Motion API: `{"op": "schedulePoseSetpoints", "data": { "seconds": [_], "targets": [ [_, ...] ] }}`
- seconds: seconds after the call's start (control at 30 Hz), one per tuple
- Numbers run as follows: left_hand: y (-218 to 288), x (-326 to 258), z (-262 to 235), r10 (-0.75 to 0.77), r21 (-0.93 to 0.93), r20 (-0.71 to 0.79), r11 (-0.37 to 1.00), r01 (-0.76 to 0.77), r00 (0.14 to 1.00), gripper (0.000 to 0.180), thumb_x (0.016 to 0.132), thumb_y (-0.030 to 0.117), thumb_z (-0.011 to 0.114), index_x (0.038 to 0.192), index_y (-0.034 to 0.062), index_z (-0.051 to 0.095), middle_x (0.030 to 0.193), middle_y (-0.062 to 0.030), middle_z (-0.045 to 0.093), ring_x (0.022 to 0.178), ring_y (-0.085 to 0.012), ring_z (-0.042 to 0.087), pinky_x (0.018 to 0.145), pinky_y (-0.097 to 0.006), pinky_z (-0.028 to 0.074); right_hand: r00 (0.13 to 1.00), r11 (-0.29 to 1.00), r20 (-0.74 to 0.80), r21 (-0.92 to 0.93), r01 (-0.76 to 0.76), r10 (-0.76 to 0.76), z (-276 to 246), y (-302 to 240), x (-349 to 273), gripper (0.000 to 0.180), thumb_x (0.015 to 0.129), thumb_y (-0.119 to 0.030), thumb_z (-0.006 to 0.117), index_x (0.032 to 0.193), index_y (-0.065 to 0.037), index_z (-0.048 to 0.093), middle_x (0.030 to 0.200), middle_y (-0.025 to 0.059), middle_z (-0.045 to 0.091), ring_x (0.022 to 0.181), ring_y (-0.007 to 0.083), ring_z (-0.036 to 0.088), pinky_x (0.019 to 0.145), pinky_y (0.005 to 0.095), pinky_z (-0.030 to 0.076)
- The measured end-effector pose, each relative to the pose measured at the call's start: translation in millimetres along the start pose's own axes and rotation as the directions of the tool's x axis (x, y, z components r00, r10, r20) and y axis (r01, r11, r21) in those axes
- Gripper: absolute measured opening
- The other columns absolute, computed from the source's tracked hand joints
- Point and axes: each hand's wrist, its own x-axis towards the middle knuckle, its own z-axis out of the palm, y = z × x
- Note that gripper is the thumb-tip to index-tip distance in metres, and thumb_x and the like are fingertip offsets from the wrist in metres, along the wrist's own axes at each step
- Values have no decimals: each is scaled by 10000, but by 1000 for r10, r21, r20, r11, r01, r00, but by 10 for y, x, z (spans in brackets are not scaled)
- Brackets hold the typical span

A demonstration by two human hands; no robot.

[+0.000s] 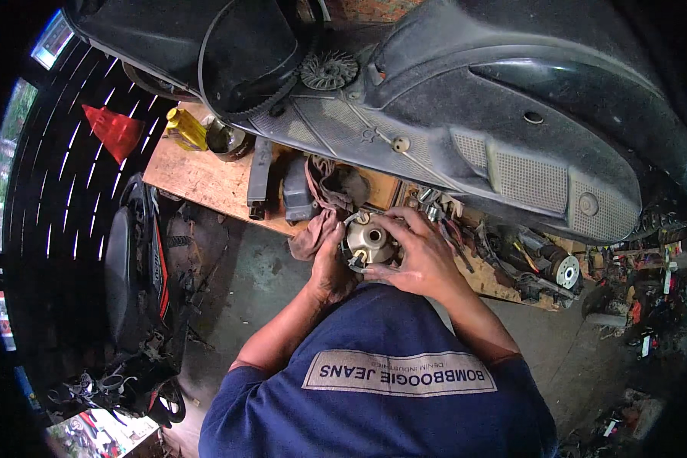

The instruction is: The person works on a motorcycle in a cluttered garage, using a rag to wipe grease from a metal rod and the engine area. They then pick up and inspect a circular metal part, possibly a clutch component, before wiping it and placing it back on the workbench.

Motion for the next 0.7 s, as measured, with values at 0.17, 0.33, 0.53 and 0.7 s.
{"op": "schedulePoseSetpoints", "data": {
  "seconds": [0.17, 0.33, 0.53, 0.7],
  "targets": [
    [-42, -22, 27, -13, -58, -34, 998, 11, 999, 373, 995, 377, 467, 1303, 167, 452, 1242, -47, 546, 1142, -228, 577, 954, -411, 506, 999, 999, -25, 16, -29, 29, 96, 52, -3, 776, 622, -344, 876, 1287, -104, 555, 1263, 132, 494, 1150, 346, 543, 962, 436, 455],
    [-97, -26, -102, -38, -94, -25, 995, 36, 999, 390, 1002, 360, 456, 1345, 174, 441, 1282, -46, 533, 1185, -214, 549, 989, -410, 483, 998, 992, -48, 123, -25, 31, 139, 105, 17, 809, 561, -330, 911, 1260, -110, 570, 1216, 142, 499, 1144, 340, 534, 962, 422, 451],
    [-138, 9, -84, 67, 30, -113, 997, -64, 991, 520, 952, 462, 500, 1324, 99, 491, 1258, -96, 592, 1143, -258, 594, 978, -443, 488, 992, 957, -122, 290, -3, 40, 234, 232, -19, 804, 525, -320, 916, 1229, -95, 599, 1170, 142, 510, 1115, 306, 528, 962, 406, 432],
    [-134, 1, -77, 88, 56, -111, 995, -82, 990, 494, 956, 446, 499, 1307, 98, 507, 1240, -99, 601, 1125, -259, 603, 973, -440, 490, 990, 993, -134, 100, 66, -53, 161, 195, -44, 760, 560, -366, 897, 1206, -81, 617, 1182, 120, 532, 1105, 305, 537, 968, 411, 425]
  ]
}}
